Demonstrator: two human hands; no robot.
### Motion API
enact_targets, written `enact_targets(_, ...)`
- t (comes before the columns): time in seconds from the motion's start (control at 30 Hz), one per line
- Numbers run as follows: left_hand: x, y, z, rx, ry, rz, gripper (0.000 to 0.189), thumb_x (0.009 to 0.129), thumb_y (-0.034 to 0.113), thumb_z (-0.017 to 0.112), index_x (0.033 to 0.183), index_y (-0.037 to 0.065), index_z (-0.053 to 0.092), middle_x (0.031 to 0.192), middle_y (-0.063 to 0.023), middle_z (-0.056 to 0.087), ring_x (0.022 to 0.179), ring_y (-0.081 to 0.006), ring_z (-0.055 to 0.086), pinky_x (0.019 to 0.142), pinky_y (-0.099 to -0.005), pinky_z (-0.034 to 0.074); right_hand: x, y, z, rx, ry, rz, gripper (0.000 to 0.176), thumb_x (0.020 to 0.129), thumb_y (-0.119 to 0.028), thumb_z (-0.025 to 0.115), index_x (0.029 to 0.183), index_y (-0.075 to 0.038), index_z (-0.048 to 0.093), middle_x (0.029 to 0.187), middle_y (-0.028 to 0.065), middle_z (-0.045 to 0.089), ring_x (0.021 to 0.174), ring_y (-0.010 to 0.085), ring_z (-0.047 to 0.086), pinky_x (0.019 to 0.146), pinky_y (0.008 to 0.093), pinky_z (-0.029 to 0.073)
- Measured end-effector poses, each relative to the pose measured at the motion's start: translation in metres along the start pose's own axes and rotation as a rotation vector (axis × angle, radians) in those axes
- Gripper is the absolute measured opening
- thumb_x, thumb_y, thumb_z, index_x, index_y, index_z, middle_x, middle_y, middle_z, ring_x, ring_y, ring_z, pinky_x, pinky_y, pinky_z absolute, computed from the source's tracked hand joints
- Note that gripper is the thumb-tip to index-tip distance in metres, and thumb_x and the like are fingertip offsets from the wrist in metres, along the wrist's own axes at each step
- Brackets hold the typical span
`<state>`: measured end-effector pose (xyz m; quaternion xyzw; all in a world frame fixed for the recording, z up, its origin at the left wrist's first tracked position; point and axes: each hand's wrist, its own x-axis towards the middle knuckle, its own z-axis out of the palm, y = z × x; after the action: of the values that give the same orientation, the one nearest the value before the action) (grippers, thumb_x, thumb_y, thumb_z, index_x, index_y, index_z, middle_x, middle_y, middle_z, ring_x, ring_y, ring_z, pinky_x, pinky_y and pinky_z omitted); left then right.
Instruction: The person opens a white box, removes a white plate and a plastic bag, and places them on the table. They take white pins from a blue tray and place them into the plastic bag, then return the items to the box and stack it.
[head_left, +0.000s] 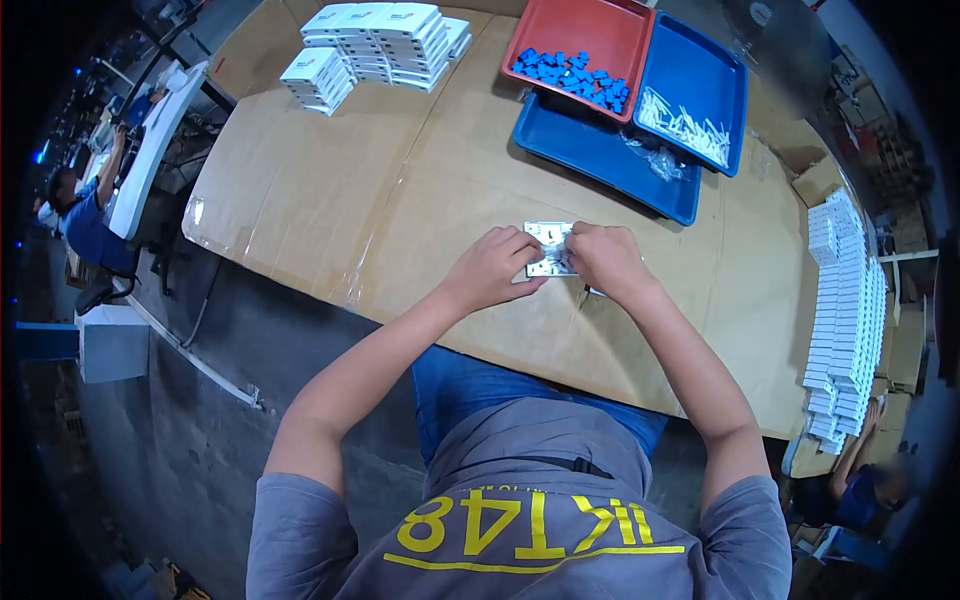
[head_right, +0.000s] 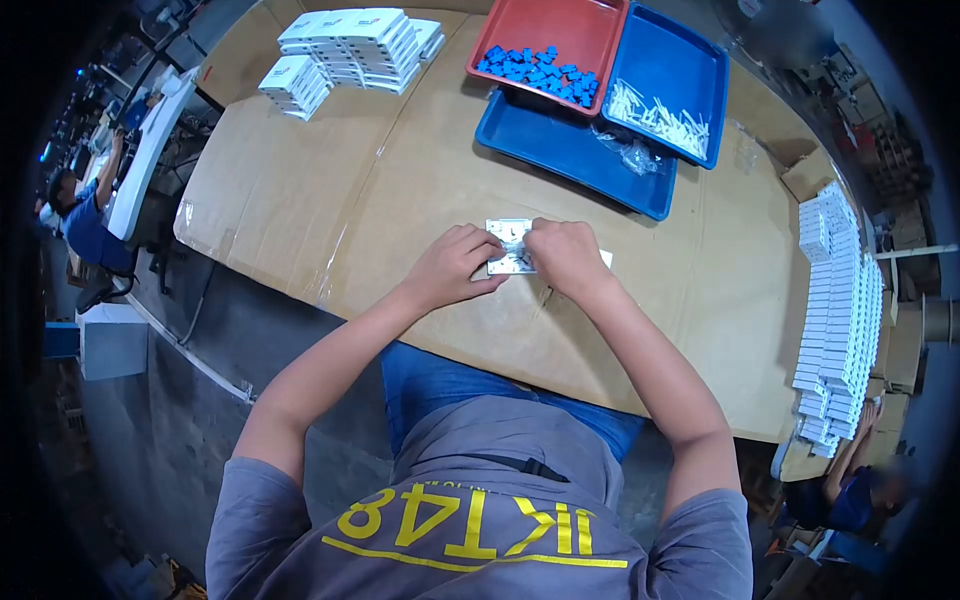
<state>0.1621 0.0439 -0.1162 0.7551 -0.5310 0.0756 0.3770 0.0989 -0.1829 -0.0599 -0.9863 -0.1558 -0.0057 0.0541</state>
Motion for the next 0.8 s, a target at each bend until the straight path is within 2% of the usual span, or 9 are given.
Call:
enact_targets(0.27,0.001,-0.001,-0.004,0.016,-0.02,-0.019,0.035,0.08,0.025,0.084,0.105,0.005,0.067,0.109,-0.0093,0.066,0.099,-0.0291,0.063,0.088,-0.0402,0.051,0.006,0.011,-0.014,0.096,-0.1,-0.028,0.01,0.084,-0.014,0.073,0.088,-0.004,0.075,0.09,0.0135,0.072,0.081,0.0359,0.071,0.073,0.0471,0.056)
enact_targets(0.37,0.003,-0.002,-0.006,0.029,-0.001,-0.046,0.05,0.077,0.032,0.086,0.115,0.007,0.065,0.121,-0.0129,0.061,0.111,-0.0325,0.061,0.096,-0.0437,0.049,0.022,0.025,-0.037,0.373,-0.217,0.094,0.016,0.089,-0.017,0.072,0.095,-0.003,0.077,0.094,0.0158,0.075,0.086,0.0373,0.071,0.076,0.045,0.056)
enact_targets(0.4,0.006,0.001,-0.01,0.051,0.042,-0.041,0.054,0.076,0.034,0.086,0.118,0.007,0.064,0.122,-0.0134,0.06,0.114,-0.0332,0.059,0.098,-0.0447,0.048,0.03,0.025,-0.057,0.438,-0.214,0.193,0.02,0.094,-0.019,0.07,0.1,-0.001,0.077,0.097,0.0176,0.076,0.089,0.038,0.071,0.079,0.0407,0.056)
enact_targets(0.43,0.008,0.003,-0.013,0.072,0.083,-0.037,0.058,0.075,0.036,0.086,0.12,0.007,0.064,0.124,-0.0139,0.059,0.117,-0.034,0.058,0.101,-0.0458,0.047,0.04,0.036,-0.063,0.429,-0.174,0.241,0.021,0.095,-0.018,0.068,0.101,0.0,0.076,0.096,0.0174,0.076,0.088,0.0348,0.073,0.08,0.0384,0.056)
enact_targets(0.47,0.007,0.002,-0.011,0.076,0.066,-0.089,0.071,0.073,0.042,0.087,0.129,0.006,0.06,0.127,-0.015,0.057,0.124,-0.0354,0.054,0.107,-0.0477,0.043,0.051,0.056,-0.056,0.449,-0.03,0.252,0.022,0.096,-0.019,0.067,0.102,0.0,0.076,0.094,0.0174,0.076,0.086,0.0323,0.073,0.079,0.0378,0.055)
enact_targets(0.57,0.012,0.005,-0.015,0.084,0.04,-0.166,0.08,0.072,0.044,0.087,0.133,0.003,0.057,0.129,-0.016,0.056,0.125,-0.035,0.053,0.108,-0.0474,0.041,0.09,0.102,-0.048,0.448,0.32,0.364,0.024,0.099,-0.02,0.066,0.105,0.001,0.075,0.091,0.0173,0.076,0.083,0.026,0.073,0.077,0.0366,0.054)
enact_targets(0.63,0.012,0.004,-0.015,0.071,0.002,-0.162,0.083,0.072,0.045,0.087,0.135,0.002,0.055,0.128,-0.0164,0.056,0.126,-0.0347,0.052,0.108,-0.0471,0.04,0.121,0.12,-0.055,0.394,0.376,0.464,0.025,0.099,-0.021,0.065,0.108,0.0,0.075,0.095,0.0186,0.076,0.086,0.0305,0.073,0.078,0.0374,0.055)
enact_targets(0.7,0.012,0.002,-0.015,0.062,-0.021,-0.157,0.084,0.072,0.046,0.086,0.136,0.001,0.054,0.128,-0.0165,0.056,0.126,-0.0343,0.052,0.108,-0.0468,0.039,0.15,0.133,-0.054,0.336,0.48,0.442,0.025,0.097,-0.021,0.063,0.11,-0.004,0.077,0.096,0.0214,0.075,0.09,0.0403,0.072,0.083,0.047,0.057)
enact_targets(0.8,0.013,0.001,-0.016,0.045,-0.039,-0.172,0.084,0.074,0.048,0.086,0.136,0.002,0.055,0.129,-0.0162,0.057,0.126,-0.0334,0.052,0.108,-0.0461,0.039,0.195,0.172,-0.041,0.113,0.568,0.299,0.024,0.096,-0.017,0.062,0.112,-0.007,0.076,0.101,0.0212,0.075,0.096,0.04,0.071,0.088,0.0489,0.056)
